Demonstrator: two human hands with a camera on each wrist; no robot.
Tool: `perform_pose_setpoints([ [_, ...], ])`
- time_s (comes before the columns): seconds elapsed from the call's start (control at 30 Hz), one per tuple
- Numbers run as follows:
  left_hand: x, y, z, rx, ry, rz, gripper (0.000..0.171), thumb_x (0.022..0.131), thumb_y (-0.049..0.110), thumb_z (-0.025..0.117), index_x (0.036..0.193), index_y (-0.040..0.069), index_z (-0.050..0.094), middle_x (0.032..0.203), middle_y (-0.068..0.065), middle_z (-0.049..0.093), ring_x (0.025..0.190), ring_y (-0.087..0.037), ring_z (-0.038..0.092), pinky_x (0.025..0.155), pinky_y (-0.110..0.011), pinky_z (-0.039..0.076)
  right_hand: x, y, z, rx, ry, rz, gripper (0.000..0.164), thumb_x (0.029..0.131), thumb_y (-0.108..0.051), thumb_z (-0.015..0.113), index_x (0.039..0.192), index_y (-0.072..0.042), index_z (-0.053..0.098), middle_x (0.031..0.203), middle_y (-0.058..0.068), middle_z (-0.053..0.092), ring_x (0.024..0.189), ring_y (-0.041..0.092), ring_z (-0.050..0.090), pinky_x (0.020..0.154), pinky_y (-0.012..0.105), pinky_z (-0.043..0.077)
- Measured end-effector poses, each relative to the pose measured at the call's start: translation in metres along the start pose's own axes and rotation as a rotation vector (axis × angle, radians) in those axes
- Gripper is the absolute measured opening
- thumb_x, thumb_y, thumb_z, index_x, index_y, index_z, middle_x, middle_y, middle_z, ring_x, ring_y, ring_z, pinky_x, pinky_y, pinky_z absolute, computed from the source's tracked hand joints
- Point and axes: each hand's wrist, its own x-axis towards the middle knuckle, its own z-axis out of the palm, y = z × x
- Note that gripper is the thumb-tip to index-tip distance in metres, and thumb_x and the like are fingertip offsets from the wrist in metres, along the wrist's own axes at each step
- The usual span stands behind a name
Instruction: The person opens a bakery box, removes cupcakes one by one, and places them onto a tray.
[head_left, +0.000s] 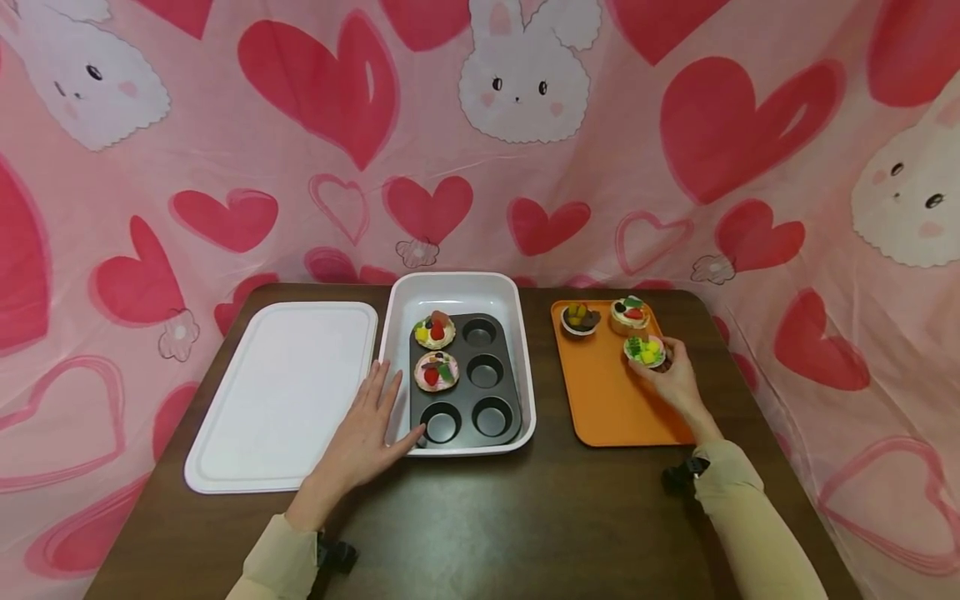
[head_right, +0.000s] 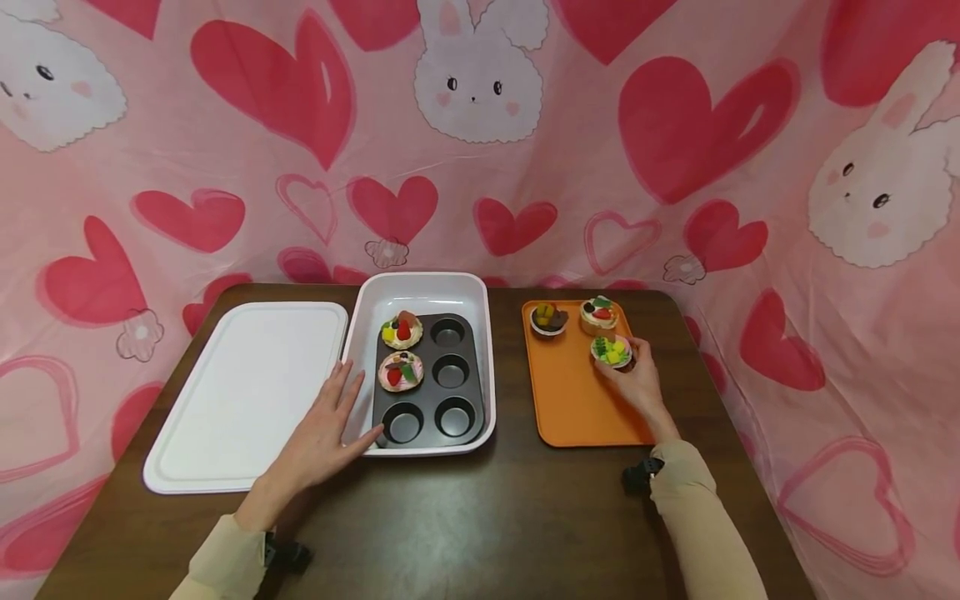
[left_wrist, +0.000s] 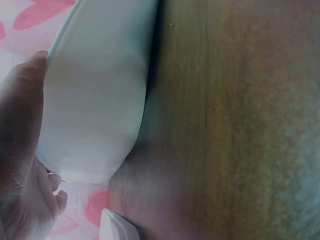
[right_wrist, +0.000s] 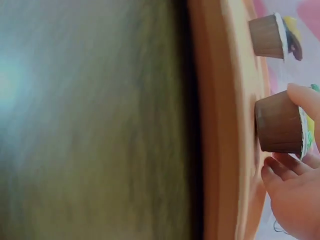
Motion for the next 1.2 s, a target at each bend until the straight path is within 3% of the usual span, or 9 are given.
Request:
perform_pose_setpoints([
  [0.23,0.001,0.0,-0.001,0.006,-0.015,-0.012,0.101,0.096,0.058,0.072,0.173,0.007,0.032,0.186,-0.02,0.014,0.173,-0.045,0.014,0.134,-0.066,0.028,-0.002,0.01,-0.008,-0.212,-0.006,-0.142,0.083,0.106,-0.028,0.075,0.164,0.011,0.029,0.162,0.041,0.042,0.149,0.058,0.046,0.126,0.074,0.037],
  [0.53,0.0,0.0,-0.002,0.0,-0.017,-0.017,0.102,0.095,0.059,0.074,0.173,0.008,0.032,0.186,-0.019,0.014,0.173,-0.045,0.012,0.131,-0.07,0.031,-0.002,0.016,-0.013,-0.439,-0.012,-0.262,0.088,0.109,-0.036,0.069,0.164,0.015,0.024,0.164,0.047,0.034,0.151,0.065,0.037,0.125,0.079,0.03],
  [0.87,-0.002,-0.001,0.0,0.01,-0.02,-0.024,0.102,0.095,0.061,0.072,0.173,0.008,0.032,0.186,-0.019,0.015,0.173,-0.045,0.013,0.132,-0.069,0.03,-0.012,-0.006,-0.009,-0.464,0.069,-0.354,0.098,0.106,-0.033,0.074,0.172,0.007,0.014,0.173,0.043,0.023,0.161,0.063,0.022,0.133,0.076,0.018],
  [1.2,-0.001,0.0,-0.001,0.008,-0.01,-0.013,0.102,0.096,0.062,0.07,0.173,0.007,0.033,0.185,-0.02,0.016,0.172,-0.045,0.014,0.131,-0.07,0.032,-0.014,-0.059,0.013,-0.473,0.053,-0.531,0.089,0.104,-0.032,0.076,0.168,0.007,0.028,0.173,0.037,0.031,0.164,0.058,0.025,0.136,0.071,0.019],
])
